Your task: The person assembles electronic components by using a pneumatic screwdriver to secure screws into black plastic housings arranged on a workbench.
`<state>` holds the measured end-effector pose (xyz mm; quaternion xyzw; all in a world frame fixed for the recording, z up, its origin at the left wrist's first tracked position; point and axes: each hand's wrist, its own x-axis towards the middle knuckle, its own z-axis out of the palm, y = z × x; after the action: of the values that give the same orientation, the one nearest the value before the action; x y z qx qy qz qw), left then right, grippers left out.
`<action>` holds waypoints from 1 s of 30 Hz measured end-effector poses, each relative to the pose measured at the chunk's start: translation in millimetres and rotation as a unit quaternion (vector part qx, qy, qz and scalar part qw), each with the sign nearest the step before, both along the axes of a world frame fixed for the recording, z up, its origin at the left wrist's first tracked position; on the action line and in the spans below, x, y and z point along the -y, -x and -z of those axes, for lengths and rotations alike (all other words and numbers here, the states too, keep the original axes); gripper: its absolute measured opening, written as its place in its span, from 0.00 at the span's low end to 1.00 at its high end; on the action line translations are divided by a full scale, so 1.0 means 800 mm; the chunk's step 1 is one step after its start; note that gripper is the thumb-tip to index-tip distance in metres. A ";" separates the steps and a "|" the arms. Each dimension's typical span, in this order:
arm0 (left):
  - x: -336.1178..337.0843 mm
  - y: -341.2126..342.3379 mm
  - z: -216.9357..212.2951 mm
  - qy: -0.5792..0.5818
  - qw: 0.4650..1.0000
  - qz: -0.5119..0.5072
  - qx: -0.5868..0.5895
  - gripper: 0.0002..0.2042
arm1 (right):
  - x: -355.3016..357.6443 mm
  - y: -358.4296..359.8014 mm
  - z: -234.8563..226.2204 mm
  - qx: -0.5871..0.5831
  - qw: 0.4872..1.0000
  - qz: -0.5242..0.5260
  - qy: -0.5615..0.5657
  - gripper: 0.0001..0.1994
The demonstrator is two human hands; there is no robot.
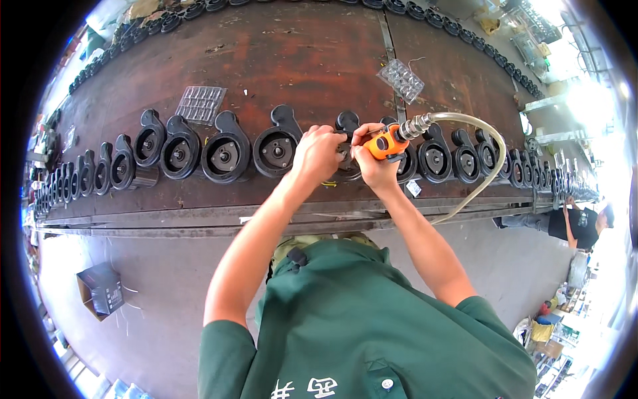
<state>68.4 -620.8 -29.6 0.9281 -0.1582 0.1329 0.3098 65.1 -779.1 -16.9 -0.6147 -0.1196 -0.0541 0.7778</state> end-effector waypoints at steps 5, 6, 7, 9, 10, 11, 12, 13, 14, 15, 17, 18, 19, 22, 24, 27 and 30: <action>0.022 0.099 0.012 0.351 0.891 -0.213 -0.196 0.13 | 0.005 0.003 0.009 0.016 1.000 -0.016 -0.022 0.11; 0.029 0.108 0.019 0.438 0.813 -0.241 -0.298 0.18 | 0.004 0.004 0.009 0.015 1.000 -0.013 -0.018 0.11; 0.039 0.111 0.014 0.518 0.714 -0.264 -0.391 0.22 | 0.003 0.005 0.007 0.016 1.000 -0.013 -0.011 0.11; 0.050 0.100 0.025 0.532 0.699 -0.262 -0.401 0.28 | 0.003 0.006 0.008 0.018 0.999 -0.015 0.022 0.12; 0.058 0.090 0.026 0.537 0.698 -0.269 -0.390 0.29 | 0.007 0.004 0.012 0.022 0.998 -0.017 0.050 0.13; 0.060 0.079 0.030 0.544 0.696 -0.278 -0.376 0.30 | 0.006 0.001 0.007 0.027 0.996 -0.024 0.078 0.14; 0.059 0.068 0.054 0.552 0.700 -0.260 -0.371 0.27 | 0.005 0.000 0.001 0.025 0.996 -0.023 0.084 0.15; 0.060 0.062 0.062 0.538 0.712 -0.257 -0.372 0.26 | 0.006 0.000 0.001 0.028 0.995 -0.012 0.094 0.14; 0.062 0.056 0.069 0.523 0.723 -0.254 -0.372 0.25 | 0.005 -0.002 0.001 0.031 0.995 -0.011 0.091 0.14; 0.065 0.052 0.076 0.509 0.735 -0.251 -0.372 0.24 | 0.003 -0.004 0.000 0.034 0.995 -0.012 0.089 0.14; 0.069 0.054 0.083 0.482 0.769 -0.265 -0.326 0.26 | -0.003 -0.005 -0.005 0.027 0.997 -0.014 0.078 0.14; 0.069 0.053 0.086 0.485 0.772 -0.258 -0.319 0.26 | -0.005 -0.005 -0.010 0.024 0.997 -0.016 0.072 0.14; 0.067 0.054 0.085 0.486 0.776 -0.251 -0.313 0.26 | -0.008 -0.005 -0.011 0.008 0.998 -0.008 0.066 0.14; 0.066 0.059 0.082 0.497 0.777 -0.246 -0.298 0.26 | -0.011 -0.001 -0.014 -0.020 0.998 0.007 0.066 0.13; 0.064 0.059 0.081 0.491 0.777 -0.246 -0.308 0.26 | -0.010 0.003 -0.014 -0.021 0.998 0.003 0.061 0.13; 0.066 0.063 0.079 0.487 0.781 -0.253 -0.298 0.26 | -0.005 0.014 -0.009 -0.010 0.997 -0.007 0.071 0.14; 0.060 0.066 0.055 0.488 0.782 -0.241 -0.304 0.26 | 0.004 0.023 0.002 0.025 0.997 -0.047 0.062 0.15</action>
<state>15.8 -668.6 -73.5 0.6533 0.2589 -0.0262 0.7109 46.4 -782.1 -18.3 -0.6534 -0.1713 -0.0252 0.7369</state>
